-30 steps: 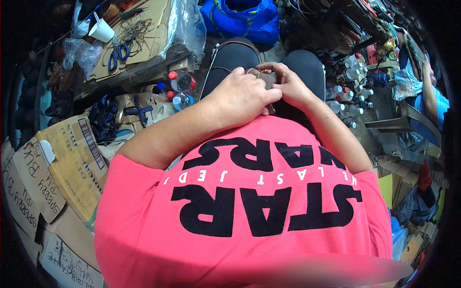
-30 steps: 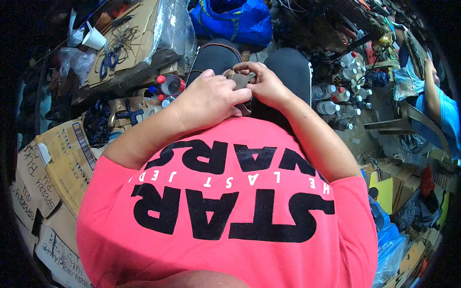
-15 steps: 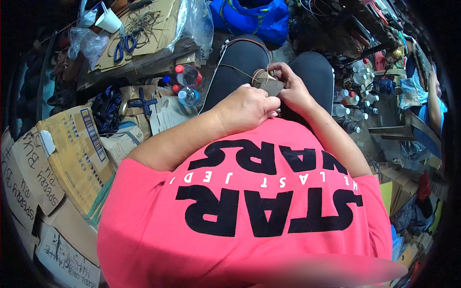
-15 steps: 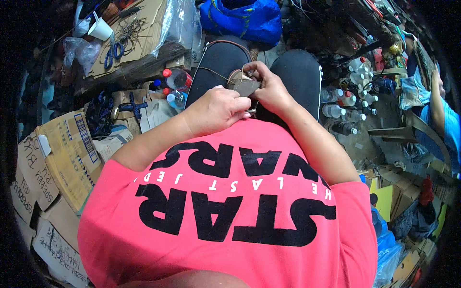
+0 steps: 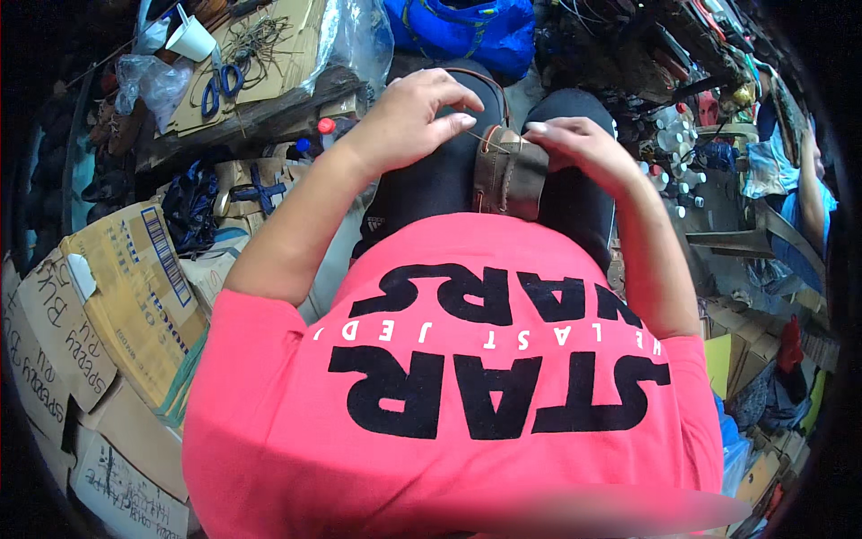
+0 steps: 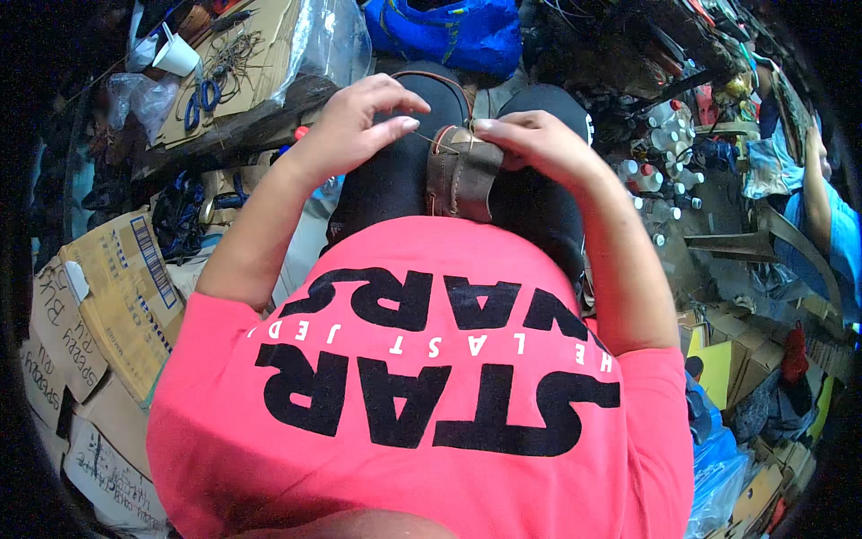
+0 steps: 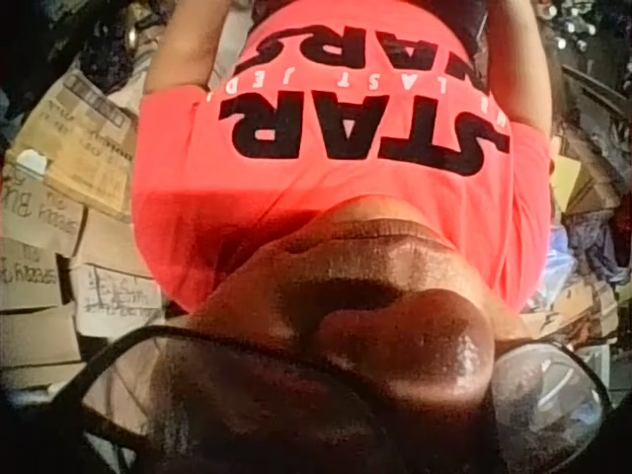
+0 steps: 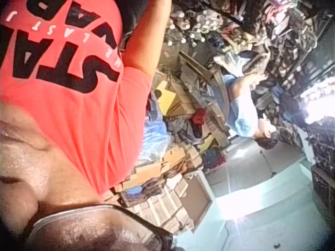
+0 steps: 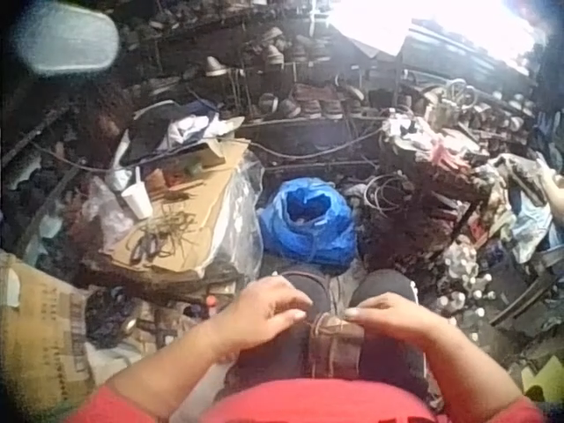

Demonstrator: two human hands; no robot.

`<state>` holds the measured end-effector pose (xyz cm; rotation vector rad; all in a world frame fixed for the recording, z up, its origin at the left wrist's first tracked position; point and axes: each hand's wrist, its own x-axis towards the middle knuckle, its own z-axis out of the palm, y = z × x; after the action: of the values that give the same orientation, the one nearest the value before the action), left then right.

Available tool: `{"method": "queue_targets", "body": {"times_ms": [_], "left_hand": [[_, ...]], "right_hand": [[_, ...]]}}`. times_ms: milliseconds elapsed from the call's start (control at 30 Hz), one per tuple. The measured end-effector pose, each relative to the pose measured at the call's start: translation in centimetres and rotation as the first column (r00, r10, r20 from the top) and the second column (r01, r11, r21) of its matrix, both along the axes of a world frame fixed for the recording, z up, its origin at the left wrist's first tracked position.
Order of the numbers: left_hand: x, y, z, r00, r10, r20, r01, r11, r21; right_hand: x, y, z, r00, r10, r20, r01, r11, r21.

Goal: Stitch together leather shoe components by hand using a needle and thread.

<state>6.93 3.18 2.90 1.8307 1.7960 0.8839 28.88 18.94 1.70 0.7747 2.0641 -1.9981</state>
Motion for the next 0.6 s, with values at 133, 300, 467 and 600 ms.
{"method": "queue_targets", "body": {"times_ms": [133,300,467,600], "left_hand": [[0.1,1.7,-1.6,0.975,-0.166,-0.145,0.164,0.986,-0.025],[0.7,3.6,-1.7,0.935,-0.299,-0.191,0.273,0.95,-0.153],[1.4,5.9,-0.1,0.894,-0.435,-0.108,0.372,0.855,-0.362],[2.0,6.7,-0.3,0.856,-0.509,-0.093,0.459,0.831,-0.315]], "right_hand": [[-1.9,-2.0,-0.2,0.992,-0.123,0.039,0.095,0.901,0.422],[-0.3,-2.1,-2.4,0.928,-0.216,-0.304,0.347,0.797,0.494],[1.4,-2.5,-0.2,0.711,-0.562,-0.423,0.266,0.771,-0.578],[3.9,-1.2,1.3,0.612,-0.587,-0.53,0.115,0.729,-0.674]]}}
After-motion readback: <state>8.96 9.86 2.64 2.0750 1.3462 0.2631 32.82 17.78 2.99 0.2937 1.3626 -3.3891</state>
